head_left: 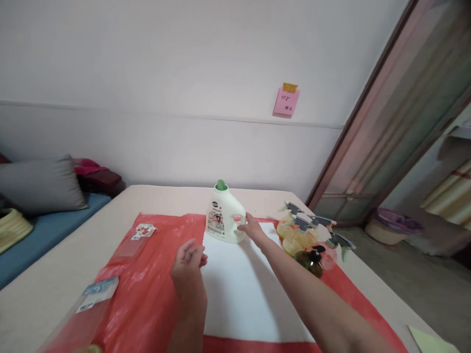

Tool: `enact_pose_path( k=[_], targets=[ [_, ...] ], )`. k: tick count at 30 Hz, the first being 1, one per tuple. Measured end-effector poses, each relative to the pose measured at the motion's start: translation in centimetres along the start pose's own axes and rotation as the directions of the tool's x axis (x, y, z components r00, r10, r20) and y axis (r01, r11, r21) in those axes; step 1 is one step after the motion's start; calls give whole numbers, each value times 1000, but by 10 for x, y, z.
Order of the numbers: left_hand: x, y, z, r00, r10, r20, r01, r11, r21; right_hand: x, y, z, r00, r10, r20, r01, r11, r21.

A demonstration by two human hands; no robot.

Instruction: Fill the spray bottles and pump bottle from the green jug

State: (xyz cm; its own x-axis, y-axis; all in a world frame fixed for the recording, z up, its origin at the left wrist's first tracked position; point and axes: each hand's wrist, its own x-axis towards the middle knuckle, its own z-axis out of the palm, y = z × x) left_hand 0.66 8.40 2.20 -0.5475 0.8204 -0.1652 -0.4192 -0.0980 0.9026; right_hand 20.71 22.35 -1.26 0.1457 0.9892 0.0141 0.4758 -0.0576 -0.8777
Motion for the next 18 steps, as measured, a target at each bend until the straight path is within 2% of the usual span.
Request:
enact_pose_path(
  k=[3,6,9,13,16,18],
  targets=[
    [4,-1,-2,997,-52,49,50,998,44,14,-18,4,997,14,69,-15,1000,16],
    [8,-4,-1,984,-111,138,92,986,139,-5,-32,4,996,-34,78,29,998,62],
    [6,-7,4,965,-136,223,88,974,210,-53,-40,1,995,-91,30,86,987,135],
    [-9,-5,11,910,-144,390,31,959,282,-133,-39,-1,996,-70,-56,80,974,210],
    [-27,-5,14,847,-125,516,-62,942,331,-175,-31,11,991,-34,-128,70,955,289],
    [-40,-8,14,832,-108,545,-157,895,418,-190,-22,23,989,-23,-148,73,937,343]
  ],
)
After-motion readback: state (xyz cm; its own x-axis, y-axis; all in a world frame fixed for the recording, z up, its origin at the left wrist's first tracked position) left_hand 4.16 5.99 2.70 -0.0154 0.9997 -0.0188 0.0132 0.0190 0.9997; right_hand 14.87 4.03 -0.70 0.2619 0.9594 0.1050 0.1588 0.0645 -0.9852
